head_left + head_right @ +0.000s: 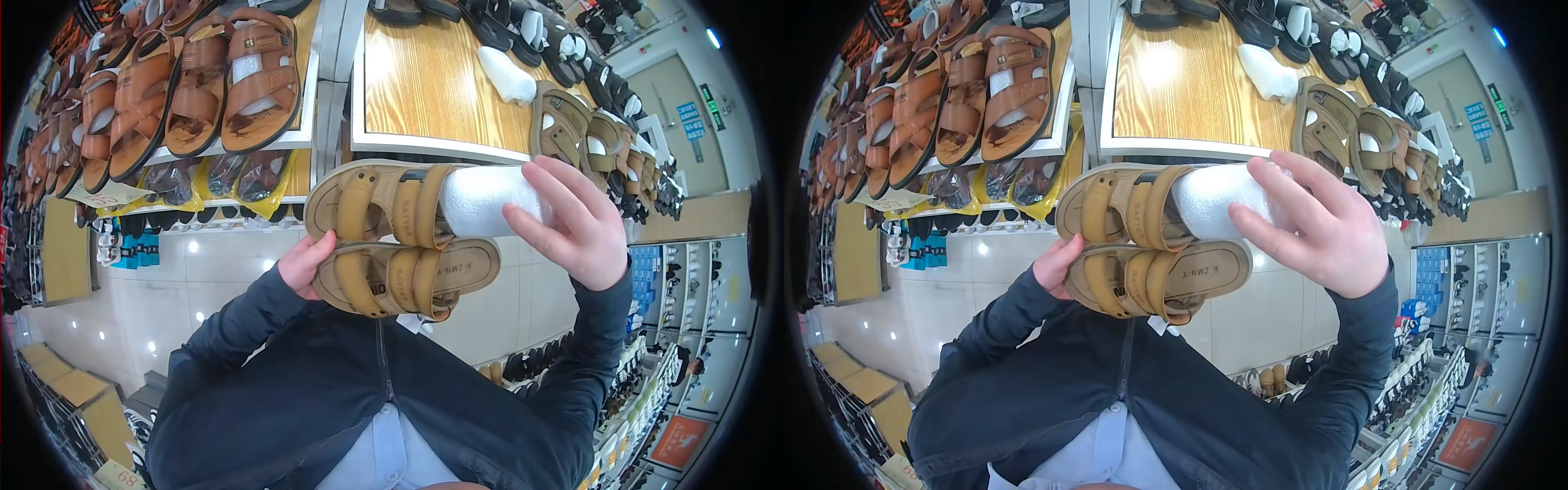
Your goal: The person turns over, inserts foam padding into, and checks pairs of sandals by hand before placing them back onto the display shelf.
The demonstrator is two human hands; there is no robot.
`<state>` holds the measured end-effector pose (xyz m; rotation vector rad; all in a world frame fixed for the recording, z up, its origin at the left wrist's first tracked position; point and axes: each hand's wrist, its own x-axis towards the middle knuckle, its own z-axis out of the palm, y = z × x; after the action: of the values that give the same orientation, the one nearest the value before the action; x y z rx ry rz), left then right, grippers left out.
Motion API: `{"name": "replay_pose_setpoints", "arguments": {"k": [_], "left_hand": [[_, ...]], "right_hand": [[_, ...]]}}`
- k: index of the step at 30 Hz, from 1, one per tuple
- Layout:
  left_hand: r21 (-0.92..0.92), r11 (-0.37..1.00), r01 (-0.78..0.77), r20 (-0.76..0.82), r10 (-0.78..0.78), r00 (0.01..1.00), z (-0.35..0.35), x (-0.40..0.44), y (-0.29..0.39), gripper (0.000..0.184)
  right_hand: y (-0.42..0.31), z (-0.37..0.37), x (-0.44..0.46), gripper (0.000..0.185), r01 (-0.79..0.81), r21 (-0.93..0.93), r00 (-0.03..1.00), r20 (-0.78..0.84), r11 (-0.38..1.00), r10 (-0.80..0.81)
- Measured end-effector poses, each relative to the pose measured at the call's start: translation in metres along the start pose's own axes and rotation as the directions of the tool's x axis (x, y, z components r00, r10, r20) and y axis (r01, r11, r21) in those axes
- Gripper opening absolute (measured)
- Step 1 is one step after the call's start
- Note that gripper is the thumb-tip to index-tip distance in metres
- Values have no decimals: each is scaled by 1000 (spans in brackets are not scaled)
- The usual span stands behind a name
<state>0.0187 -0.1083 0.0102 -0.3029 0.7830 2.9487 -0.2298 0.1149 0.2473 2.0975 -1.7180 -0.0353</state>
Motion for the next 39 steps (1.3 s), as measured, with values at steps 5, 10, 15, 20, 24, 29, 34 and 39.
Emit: {"name": "replay_pose_setpoints", "arguments": {"k": [5, 10, 15, 20, 24, 29, 34, 39], "left_hand": [[-1, 1000, 18, 24, -18, 1000, -1, 5, 3, 59], [10, 1000, 25, 13, -25, 1000, -1, 6, 3, 58], [11, 1000, -14, 10, 13, 1000, -7, 12, -2, 58], [-13, 1000, -22, 4, 22, 1000, -6, 12, 1, 59], [4, 1000, -28, 12, 28, 1000, -3, 16, 2, 59], [52, 999, -12, 4, 12, 1000, -1, 17, 2, 64], [-22, 1000, -7, 36, 8, 999, -4, 22, -4, 61], [-11, 1000, 15, 9, -15, 1000, -2, 23, -5, 61]], "right_hand": [[3, -2, -1, 58, -143, 74, 987, 84, 987, 137], [9, 7, -13, 70, -308, 326, 950, 145, 894, 275], [17, 1, -25, 71, -378, 471, 926, 170, 797, 339], [9, -21, -43, 73, -359, 506, 932, 148, 784, 331], [-6, -8, -45, 73, -365, 528, 930, 175, 767, 323], [-5, -4, -51, 71, -299, 593, 953, 144, 748, 266], [-15, 7, -50, 65, -288, 595, 954, 108, 750, 281], [-18, 10, -54, 58, -197, 488, 970, -27, 850, 241]]}}
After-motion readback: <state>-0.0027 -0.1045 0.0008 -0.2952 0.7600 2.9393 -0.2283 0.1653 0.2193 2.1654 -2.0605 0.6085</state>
